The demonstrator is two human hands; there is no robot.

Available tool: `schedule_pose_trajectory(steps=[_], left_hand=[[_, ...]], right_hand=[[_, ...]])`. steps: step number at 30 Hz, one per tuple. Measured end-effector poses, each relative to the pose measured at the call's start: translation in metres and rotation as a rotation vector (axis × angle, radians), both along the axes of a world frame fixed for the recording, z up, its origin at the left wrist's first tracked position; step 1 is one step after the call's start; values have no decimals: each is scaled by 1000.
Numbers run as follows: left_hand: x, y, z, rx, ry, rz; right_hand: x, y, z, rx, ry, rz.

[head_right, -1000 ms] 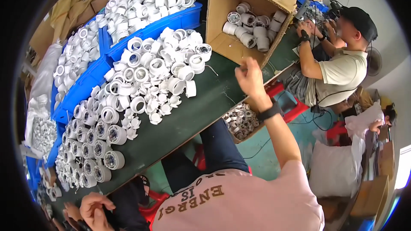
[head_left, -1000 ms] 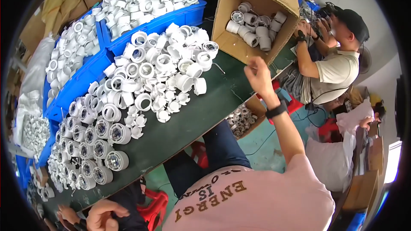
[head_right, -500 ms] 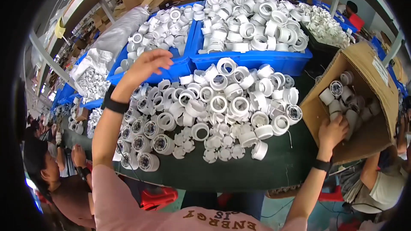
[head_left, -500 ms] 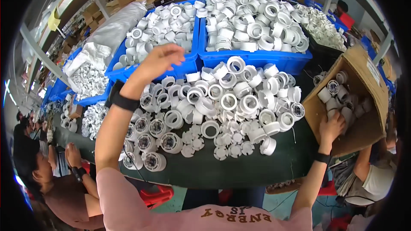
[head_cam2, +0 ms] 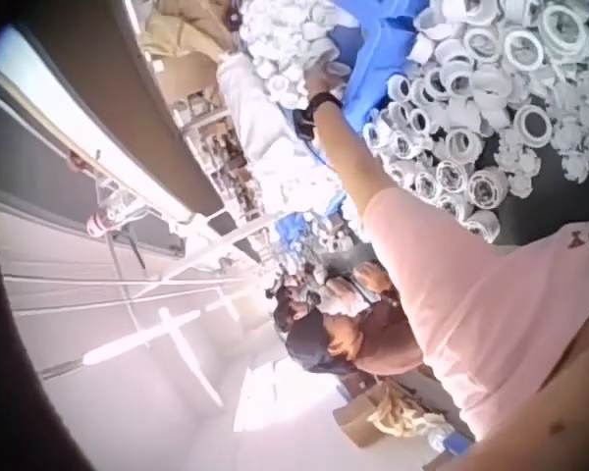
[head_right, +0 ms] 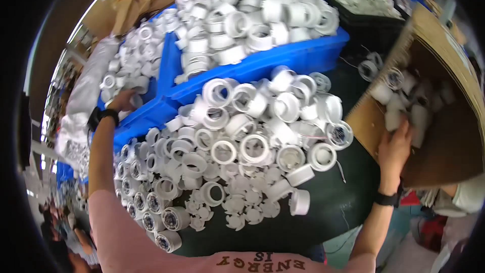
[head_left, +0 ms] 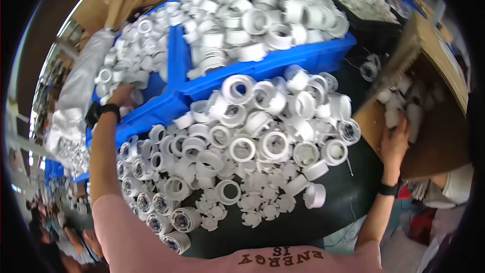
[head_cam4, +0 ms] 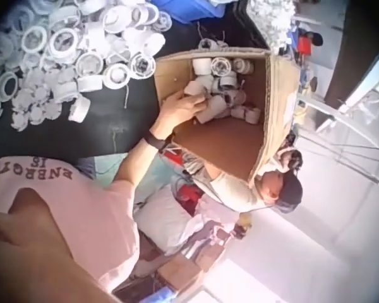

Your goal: The person assembles camera components by hand, fitting internal modules into housings and tucking in wires before joining them with bases. The completed units are then placed into a cardboard box, and the process is repeated with new components.

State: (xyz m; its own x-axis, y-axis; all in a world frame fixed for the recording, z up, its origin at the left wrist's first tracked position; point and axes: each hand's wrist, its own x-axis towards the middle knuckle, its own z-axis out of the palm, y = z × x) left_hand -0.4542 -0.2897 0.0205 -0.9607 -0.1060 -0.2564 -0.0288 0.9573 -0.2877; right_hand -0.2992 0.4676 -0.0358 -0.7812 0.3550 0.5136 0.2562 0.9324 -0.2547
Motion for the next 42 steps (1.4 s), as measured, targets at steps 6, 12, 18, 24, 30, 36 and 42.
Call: schedule_pose_trajectory(steps=[6, 12, 18, 24, 30, 36, 42], left_hand=[[43, 6, 69, 823, 518, 23], [193, 267, 134, 1745, -4, 29], [317, 405, 84, 1810, -221, 95], [373, 423, 60, 1945, -69, 278], [395, 417, 43, 1994, -116, 358], [411, 423, 44, 1921, 36, 233], [421, 427, 24, 1828, 137, 203]], right_hand=[[15, -45, 40, -735, 117, 184], [84, -75, 74, -1391, 108, 803], [160, -130, 102, -1428, -102, 1247], [198, -141, 98, -1183, -399, 1428], [216, -135, 93, -1076, -392, 1528], [232, -142, 84, -1114, -388, 1477], [235, -143, 72, -1109, -462, 1443]])
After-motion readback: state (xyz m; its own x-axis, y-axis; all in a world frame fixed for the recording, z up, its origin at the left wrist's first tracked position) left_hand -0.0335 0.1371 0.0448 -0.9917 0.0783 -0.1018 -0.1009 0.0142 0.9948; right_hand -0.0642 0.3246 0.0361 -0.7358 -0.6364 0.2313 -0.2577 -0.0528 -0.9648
